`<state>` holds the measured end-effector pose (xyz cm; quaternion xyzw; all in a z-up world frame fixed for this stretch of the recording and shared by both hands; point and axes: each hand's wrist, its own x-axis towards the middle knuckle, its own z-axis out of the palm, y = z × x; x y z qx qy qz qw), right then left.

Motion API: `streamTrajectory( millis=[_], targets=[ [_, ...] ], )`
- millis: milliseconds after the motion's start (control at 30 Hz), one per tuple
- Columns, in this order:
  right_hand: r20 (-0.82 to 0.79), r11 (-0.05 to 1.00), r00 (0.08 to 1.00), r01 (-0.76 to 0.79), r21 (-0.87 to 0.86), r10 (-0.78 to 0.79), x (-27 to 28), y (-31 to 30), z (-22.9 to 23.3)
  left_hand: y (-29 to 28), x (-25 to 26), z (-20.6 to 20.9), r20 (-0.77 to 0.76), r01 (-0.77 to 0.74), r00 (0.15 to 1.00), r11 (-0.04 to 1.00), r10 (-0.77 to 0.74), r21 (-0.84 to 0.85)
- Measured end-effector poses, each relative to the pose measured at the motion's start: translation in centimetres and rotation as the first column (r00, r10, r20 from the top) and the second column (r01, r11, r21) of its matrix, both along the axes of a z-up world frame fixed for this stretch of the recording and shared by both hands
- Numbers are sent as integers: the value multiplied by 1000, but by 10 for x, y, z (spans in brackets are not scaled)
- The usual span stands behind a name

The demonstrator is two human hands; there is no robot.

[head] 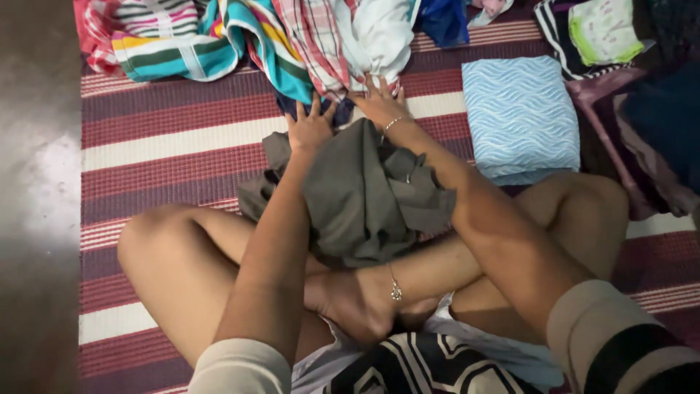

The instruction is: The person sits on a mat and folds a pair of dark trousers, smoothing and aligning them before stacking them. They then pick up a red and white checkered cloth and begin folding it.

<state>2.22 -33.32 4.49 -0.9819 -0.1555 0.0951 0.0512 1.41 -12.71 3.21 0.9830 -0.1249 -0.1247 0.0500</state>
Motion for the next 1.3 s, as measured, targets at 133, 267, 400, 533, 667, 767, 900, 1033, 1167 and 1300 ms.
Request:
streamTrajectory(
  millis=[133, 267, 400, 533, 667, 767, 900, 1033, 1167, 1300],
  targets=[
    [32, 1000, 999, 11, 16, -12, 10, 3, -2, 4, 16, -2, 35, -14, 999, 998, 17, -63],
    [-133, 992, 985, 120, 40, -114, 10, 17, 31, 10, 16, 19, 63, -4, 998, 998, 9, -65],
    [-117, 993, 988, 105, 51, -98, 22, 17, 43, 16, 32, 15, 120, 13, 993, 995, -2, -95],
    [-111, 995, 989, 99, 20, -96, 37, 21, 55, 25, 53, 23, 156, 50, 987, 995, -37, -82],
    [-94, 993, 989, 116, -5, -116, 72, 16, 33, 36, 77, 35, 285, 117, 954, 991, -94, -65],
    [-74, 989, 986, 145, -41, -147, 95, 17, 25, 46, 92, 42, 357, 152, 927, 986, -116, -74],
    [-37, 983, 982, 185, 10, -184, 117, 17, 28, 49, 106, 31, 364, 156, 922, 987, -130, -42],
    [207, 958, 947, 204, 200, -245, 147, 11, 4, 48, 105, 25, 497, 101, 865, 994, -72, -31],
    [3, 821, 857, 493, 287, -516, 149, 26, 32, 55, 109, 50, 716, -62, 681, 987, 152, -150],
    [138, 636, 631, 697, 331, -763, 138, 21, 40, 55, 119, 85, 552, -290, 751, 932, 363, -218]
  ],
)
